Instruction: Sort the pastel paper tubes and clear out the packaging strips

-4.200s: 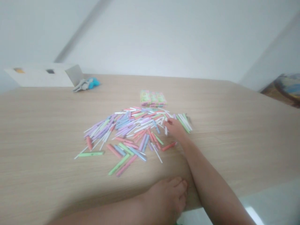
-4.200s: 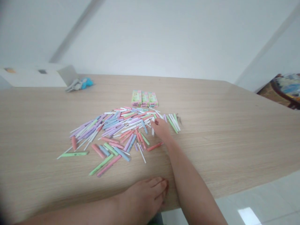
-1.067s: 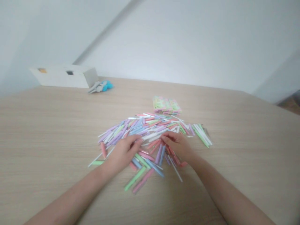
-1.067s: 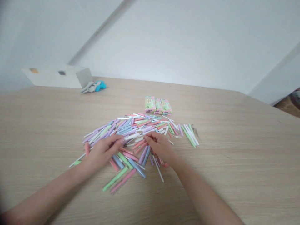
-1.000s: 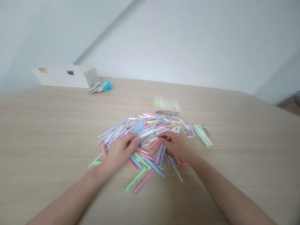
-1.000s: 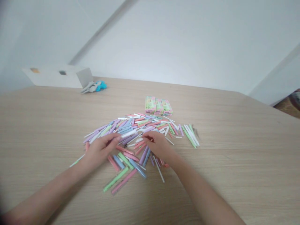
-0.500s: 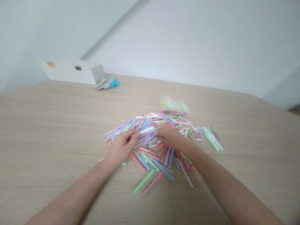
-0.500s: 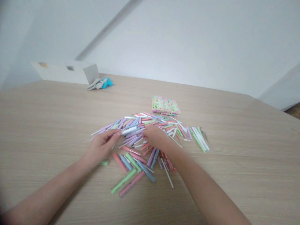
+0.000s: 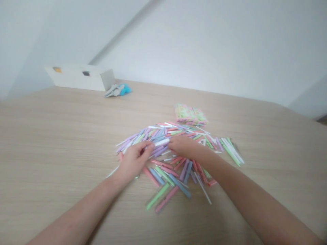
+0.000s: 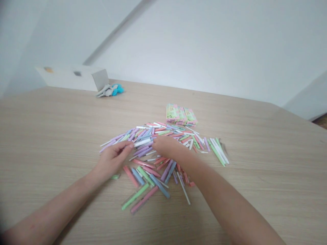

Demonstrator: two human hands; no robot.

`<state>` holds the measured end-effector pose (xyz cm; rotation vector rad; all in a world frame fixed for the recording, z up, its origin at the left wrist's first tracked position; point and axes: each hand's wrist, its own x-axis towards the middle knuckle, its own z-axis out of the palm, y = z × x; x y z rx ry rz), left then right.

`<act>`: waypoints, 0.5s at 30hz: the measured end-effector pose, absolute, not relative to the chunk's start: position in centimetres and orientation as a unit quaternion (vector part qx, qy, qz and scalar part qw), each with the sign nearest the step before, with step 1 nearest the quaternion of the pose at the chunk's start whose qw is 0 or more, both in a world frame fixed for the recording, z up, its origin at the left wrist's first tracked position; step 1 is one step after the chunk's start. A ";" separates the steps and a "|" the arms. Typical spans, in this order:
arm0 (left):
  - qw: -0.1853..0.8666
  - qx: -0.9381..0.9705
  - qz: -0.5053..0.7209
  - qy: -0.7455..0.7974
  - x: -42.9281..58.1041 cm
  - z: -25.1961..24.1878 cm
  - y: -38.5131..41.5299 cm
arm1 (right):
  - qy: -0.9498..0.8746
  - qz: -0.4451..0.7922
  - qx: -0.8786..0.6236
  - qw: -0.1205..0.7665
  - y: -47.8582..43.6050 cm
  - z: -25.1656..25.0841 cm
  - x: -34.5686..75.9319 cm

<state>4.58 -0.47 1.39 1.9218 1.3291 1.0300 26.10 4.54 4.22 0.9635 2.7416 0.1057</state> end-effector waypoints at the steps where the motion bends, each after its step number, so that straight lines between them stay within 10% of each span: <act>1: 0.291 0.720 0.385 0.499 4.6 1.3 -0.4 | 0.933 0.038 0.333 0.131 4.7 4.4 25.8; 15: 0.297 0.706 0.398 0.505 4.5 1.6 -0.5 | 0.910 0.006 0.386 0.153 4.3 5.4 25.5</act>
